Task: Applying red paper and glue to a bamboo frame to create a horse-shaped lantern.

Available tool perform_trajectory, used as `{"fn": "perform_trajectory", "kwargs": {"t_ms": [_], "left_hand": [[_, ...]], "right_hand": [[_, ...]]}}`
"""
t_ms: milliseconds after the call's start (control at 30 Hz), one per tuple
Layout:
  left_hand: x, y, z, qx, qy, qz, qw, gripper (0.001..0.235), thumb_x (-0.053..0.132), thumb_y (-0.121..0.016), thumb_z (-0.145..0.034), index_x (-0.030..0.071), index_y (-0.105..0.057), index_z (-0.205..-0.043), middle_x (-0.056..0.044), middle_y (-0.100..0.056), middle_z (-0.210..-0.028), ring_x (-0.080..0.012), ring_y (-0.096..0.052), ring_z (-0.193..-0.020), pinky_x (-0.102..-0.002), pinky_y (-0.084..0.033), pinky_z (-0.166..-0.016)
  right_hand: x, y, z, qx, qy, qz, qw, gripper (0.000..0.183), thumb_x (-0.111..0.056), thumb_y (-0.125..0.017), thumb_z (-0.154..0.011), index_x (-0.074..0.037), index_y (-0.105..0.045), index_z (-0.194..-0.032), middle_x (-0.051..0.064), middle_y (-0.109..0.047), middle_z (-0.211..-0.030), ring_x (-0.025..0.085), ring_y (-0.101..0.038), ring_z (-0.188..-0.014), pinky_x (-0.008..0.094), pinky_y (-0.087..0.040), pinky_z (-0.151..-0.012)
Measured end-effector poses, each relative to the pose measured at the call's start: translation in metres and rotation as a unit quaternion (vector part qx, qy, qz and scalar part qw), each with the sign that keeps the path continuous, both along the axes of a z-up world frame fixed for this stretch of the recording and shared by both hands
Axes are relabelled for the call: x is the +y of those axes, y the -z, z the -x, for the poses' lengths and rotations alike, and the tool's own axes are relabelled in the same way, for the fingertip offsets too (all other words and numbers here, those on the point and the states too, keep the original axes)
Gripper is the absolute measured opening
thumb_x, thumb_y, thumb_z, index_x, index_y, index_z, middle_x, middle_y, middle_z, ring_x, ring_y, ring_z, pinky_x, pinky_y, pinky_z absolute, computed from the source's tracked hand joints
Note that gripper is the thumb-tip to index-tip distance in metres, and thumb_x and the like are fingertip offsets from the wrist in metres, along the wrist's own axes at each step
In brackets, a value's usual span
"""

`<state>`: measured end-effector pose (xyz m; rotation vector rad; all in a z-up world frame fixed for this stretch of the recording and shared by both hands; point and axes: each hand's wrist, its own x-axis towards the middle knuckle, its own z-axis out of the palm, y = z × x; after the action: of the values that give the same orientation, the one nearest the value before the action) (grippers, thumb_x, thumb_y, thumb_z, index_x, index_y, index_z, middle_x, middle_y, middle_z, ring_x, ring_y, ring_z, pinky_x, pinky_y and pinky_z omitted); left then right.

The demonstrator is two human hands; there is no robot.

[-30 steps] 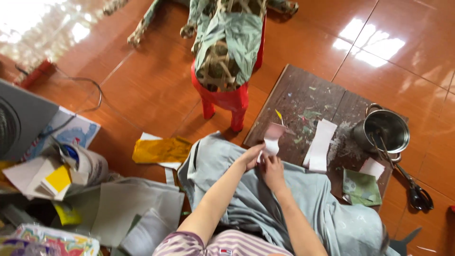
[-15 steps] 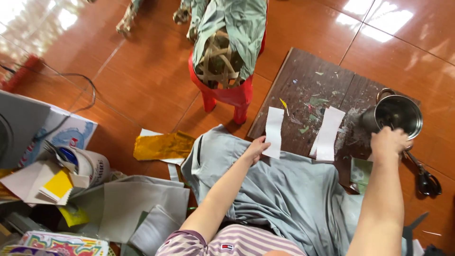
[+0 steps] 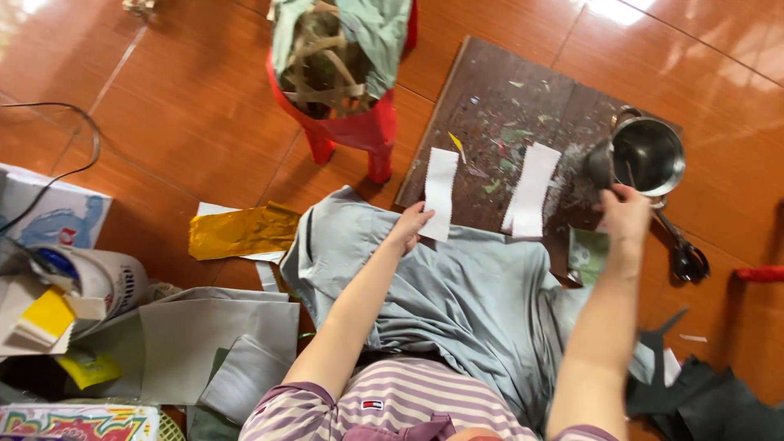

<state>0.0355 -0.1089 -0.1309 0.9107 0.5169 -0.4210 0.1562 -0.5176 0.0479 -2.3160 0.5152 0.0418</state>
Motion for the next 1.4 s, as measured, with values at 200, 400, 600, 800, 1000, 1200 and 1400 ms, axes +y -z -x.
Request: {"fn": "perform_trajectory", "kwargs": {"t_ms": [200, 400, 600, 800, 1000, 1200, 1400], "left_hand": [[0.004, -0.027, 0.001, 0.005, -0.010, -0.001, 1.000, 0.031, 0.013, -0.062, -0.100, 0.006, -0.061, -0.130, -0.006, -0.072, -0.113, -0.0180, -0.069, -0.098, -0.035, -0.057, -0.080], [0.008, -0.037, 0.006, 0.017, -0.013, -0.018, 1.000, 0.032, 0.015, -0.060, -0.101, 0.007, -0.059, -0.132, -0.006, -0.071, -0.117, -0.0150, -0.068, -0.101, -0.032, -0.053, -0.083], [0.008, -0.017, 0.003, -0.015, -0.033, 0.015, 0.999, 0.031, 0.013, -0.061, -0.101, 0.001, -0.059, -0.129, -0.008, -0.071, -0.112, -0.0173, -0.068, -0.099, -0.033, -0.056, -0.084], [0.009, -0.015, -0.004, -0.002, -0.026, 0.058, 0.998, 0.028, 0.013, -0.061, -0.101, 0.002, -0.058, -0.126, -0.007, -0.070, -0.110, -0.0182, -0.070, -0.097, -0.035, -0.059, -0.084], [0.003, -0.001, 0.001, 0.026, -0.002, 0.064, 0.998, 0.030, 0.019, -0.060, -0.104, 0.003, -0.055, -0.128, -0.008, -0.069, -0.115, -0.0194, -0.069, -0.101, -0.037, -0.060, -0.086], [0.007, -0.028, 0.001, 0.041, 0.013, 0.069, 0.997, 0.036, 0.018, -0.061, -0.101, 0.002, -0.053, -0.133, -0.010, -0.067, -0.121, -0.0213, -0.067, -0.107, -0.039, -0.059, -0.088], [0.003, -0.003, 0.002, 0.048, 0.011, 0.037, 0.998, 0.045, 0.000, -0.059, -0.090, 0.000, -0.050, -0.134, -0.011, -0.066, -0.119, -0.0227, -0.067, -0.103, -0.042, -0.059, -0.088]], "right_hand": [[0.013, 0.033, 0.053, -0.077, -0.006, -0.371, 0.926, 0.039, -0.007, -0.064, -0.102, -0.003, -0.060, -0.140, 0.008, -0.072, -0.092, 0.007, -0.053, -0.057, 0.023, -0.039, -0.048], [0.009, 0.070, 0.064, -0.117, 0.067, -0.566, 0.813, 0.024, -0.016, -0.051, -0.112, -0.013, -0.059, -0.134, 0.012, -0.072, -0.088, 0.011, -0.052, -0.054, 0.025, -0.040, -0.048], [0.037, 0.021, 0.068, -0.078, 0.008, -0.619, 0.781, 0.024, -0.015, -0.050, -0.115, -0.011, -0.061, -0.137, 0.009, -0.070, -0.089, 0.011, -0.052, -0.057, 0.025, -0.039, -0.050], [0.099, -0.040, 0.085, -0.022, -0.069, -0.473, 0.878, 0.027, -0.008, -0.054, -0.109, -0.009, -0.068, -0.132, 0.008, -0.069, -0.095, 0.010, -0.057, -0.068, 0.025, -0.042, -0.057], [0.167, 0.012, 0.130, -0.107, -0.249, -0.108, 0.956, 0.031, -0.004, -0.067, -0.098, -0.004, -0.066, -0.130, 0.015, -0.071, -0.112, 0.025, -0.069, -0.093, 0.036, -0.055, -0.080], [0.215, -0.018, 0.112, -0.100, -0.273, 0.101, 0.951, 0.038, -0.005, -0.060, -0.099, -0.016, -0.068, -0.134, 0.020, -0.063, -0.100, 0.042, -0.064, -0.088, 0.052, -0.053, -0.072], [0.235, 0.008, 0.085, 0.006, -0.345, 0.228, 0.911, 0.030, -0.002, -0.056, -0.095, -0.017, -0.066, -0.119, 0.019, -0.062, -0.098, 0.043, -0.066, -0.076, 0.054, -0.054, -0.066]]}}
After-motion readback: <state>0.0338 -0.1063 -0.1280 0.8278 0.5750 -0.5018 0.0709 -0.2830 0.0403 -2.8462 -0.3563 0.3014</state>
